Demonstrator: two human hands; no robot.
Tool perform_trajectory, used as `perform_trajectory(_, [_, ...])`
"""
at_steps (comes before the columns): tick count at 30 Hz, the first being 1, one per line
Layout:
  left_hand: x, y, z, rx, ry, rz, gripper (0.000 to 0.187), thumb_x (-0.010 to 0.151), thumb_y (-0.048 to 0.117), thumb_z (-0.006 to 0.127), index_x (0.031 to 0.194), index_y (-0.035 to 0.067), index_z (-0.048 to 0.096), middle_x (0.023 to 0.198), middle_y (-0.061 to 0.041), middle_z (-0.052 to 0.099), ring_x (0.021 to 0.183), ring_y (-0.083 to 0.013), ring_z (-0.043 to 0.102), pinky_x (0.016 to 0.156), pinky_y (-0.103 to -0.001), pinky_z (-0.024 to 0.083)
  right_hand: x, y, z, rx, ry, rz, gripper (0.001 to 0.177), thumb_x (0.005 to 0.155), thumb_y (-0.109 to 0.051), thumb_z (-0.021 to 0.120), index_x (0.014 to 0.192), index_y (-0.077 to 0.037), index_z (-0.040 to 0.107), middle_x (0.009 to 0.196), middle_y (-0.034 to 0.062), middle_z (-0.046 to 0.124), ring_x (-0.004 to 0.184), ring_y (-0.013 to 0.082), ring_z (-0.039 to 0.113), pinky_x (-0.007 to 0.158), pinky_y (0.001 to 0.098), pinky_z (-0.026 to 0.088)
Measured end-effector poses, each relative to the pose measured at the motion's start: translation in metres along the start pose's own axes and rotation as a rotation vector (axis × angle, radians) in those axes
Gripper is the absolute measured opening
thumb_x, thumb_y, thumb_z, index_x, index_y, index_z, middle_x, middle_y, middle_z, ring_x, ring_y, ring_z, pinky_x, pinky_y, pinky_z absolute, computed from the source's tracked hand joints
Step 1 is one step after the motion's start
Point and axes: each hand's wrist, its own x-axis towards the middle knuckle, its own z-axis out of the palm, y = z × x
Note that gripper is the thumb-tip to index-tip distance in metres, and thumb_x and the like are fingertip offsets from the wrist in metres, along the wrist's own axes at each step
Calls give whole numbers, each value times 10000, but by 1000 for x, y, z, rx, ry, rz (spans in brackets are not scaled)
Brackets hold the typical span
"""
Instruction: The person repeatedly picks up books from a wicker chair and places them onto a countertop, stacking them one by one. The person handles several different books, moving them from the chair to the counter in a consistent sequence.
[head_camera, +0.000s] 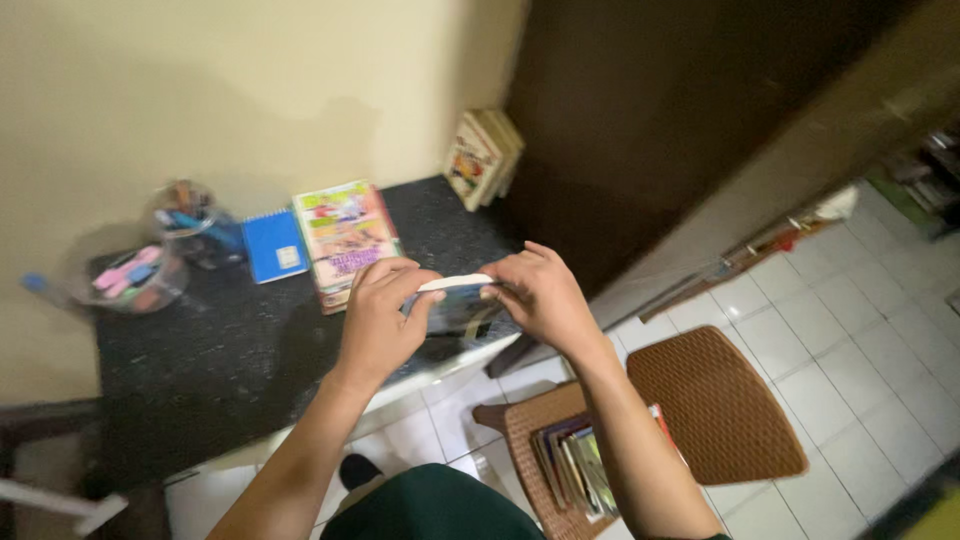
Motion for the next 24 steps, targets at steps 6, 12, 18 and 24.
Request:
perform_trajectory(6, [-4, -52, -62, 119, 14, 30, 187, 804, 160, 803, 979, 97, 802, 949, -77, 779, 1015, -290, 668, 944, -451, 477, 48, -28, 64, 24, -23, -84, 203, 834, -161, 784, 1036, -153, 762, 931, 33, 751, 946, 233, 702, 1111, 509, 425])
perform_trajectory(12, [-11, -86, -89, 160, -85, -22, 256, 765, 158, 800, 1016, 118, 821, 930, -77, 778, 989, -280, 658, 950, -465, 456, 72, -34, 102, -18, -136, -87, 246, 820, -152, 779, 1065, -169, 775, 936, 32, 757, 951, 235, 698, 1118, 520, 408])
perform_trajectory(18, [-21, -109, -86, 217, -218, -115, 201, 757, 148, 796, 953, 108, 812, 938, -67, 788, 1010, -269, 654, 982, -459, 430, 73, -31, 131, -12, -188, -125, 211, 802, -151, 789, 1013, -154, 774, 974, 30, 769, 996, 231, 698, 1099, 517, 404])
perform_trajectory(24, [-17, -118, -87, 190, -146, -91, 194, 763, 134, 782, 950, 93, 811, 948, -69, 795, 1023, -274, 648, 982, -455, 424, 80, -25, 127, 8, -189, -133, 221, 796, -151, 788, 1015, -132, 767, 940, 38, 760, 982, 227, 697, 1105, 504, 410])
